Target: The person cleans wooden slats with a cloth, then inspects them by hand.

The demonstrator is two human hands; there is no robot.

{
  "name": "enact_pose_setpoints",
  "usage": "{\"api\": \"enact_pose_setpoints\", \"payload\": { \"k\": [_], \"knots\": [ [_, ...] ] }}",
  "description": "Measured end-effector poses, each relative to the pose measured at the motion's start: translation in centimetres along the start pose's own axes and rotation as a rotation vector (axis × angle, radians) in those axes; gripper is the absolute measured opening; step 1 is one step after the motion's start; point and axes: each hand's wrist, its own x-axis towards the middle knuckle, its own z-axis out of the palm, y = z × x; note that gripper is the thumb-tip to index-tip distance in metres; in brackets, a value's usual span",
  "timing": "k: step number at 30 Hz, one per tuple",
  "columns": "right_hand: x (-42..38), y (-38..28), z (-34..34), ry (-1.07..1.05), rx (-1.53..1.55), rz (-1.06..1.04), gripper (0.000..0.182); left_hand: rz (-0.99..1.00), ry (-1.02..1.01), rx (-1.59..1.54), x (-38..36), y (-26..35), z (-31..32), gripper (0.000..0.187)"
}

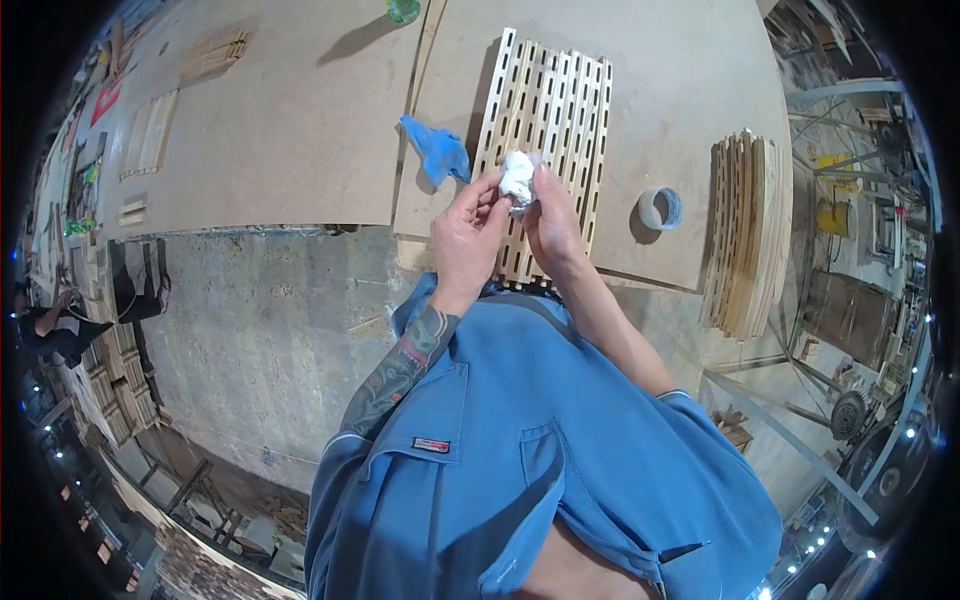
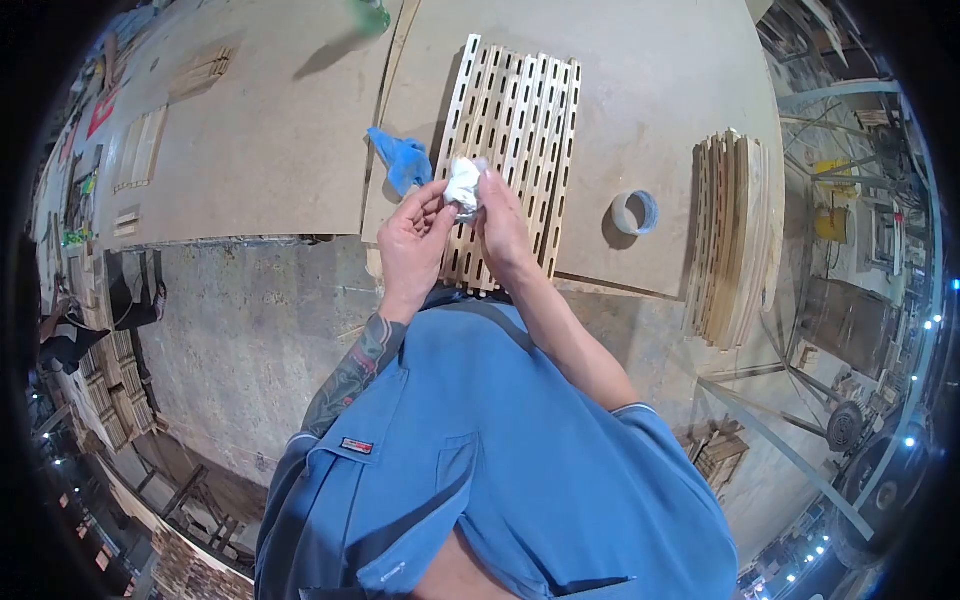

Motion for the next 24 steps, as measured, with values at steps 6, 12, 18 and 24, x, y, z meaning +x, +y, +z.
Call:
{"api": "enact_pose_setpoints", "payload": {
  "k": [6, 12, 18, 24],
  "knots": [
    [0.1, 0.7, 2.3, 0.015, -0.028, -0.131, 0.042, 0.004, 0.061, -0.092, 0.5, -1.0, 0.5, 0.035],
    [0.0, 0.2, 2.9, 0.074, -0.024, -0.126, 0.052, 0.092, -0.046, -0.136, -0.9, -1.5, 0.7, 0.043],
    [1.2, -0.7, 0.1, 0.118, -0.194, -0.101, 0.061, -0.093, -0.093, -0.19, -2.4, -2.7, -2.4, 0.033],
    [3.9, -2.9, -4.4, 0.133, -0.345, -0.008, 0.044, 0.119, 0.307, 0.407, 0.0, -8.5, -8.5, 0.023]
  ]
}}
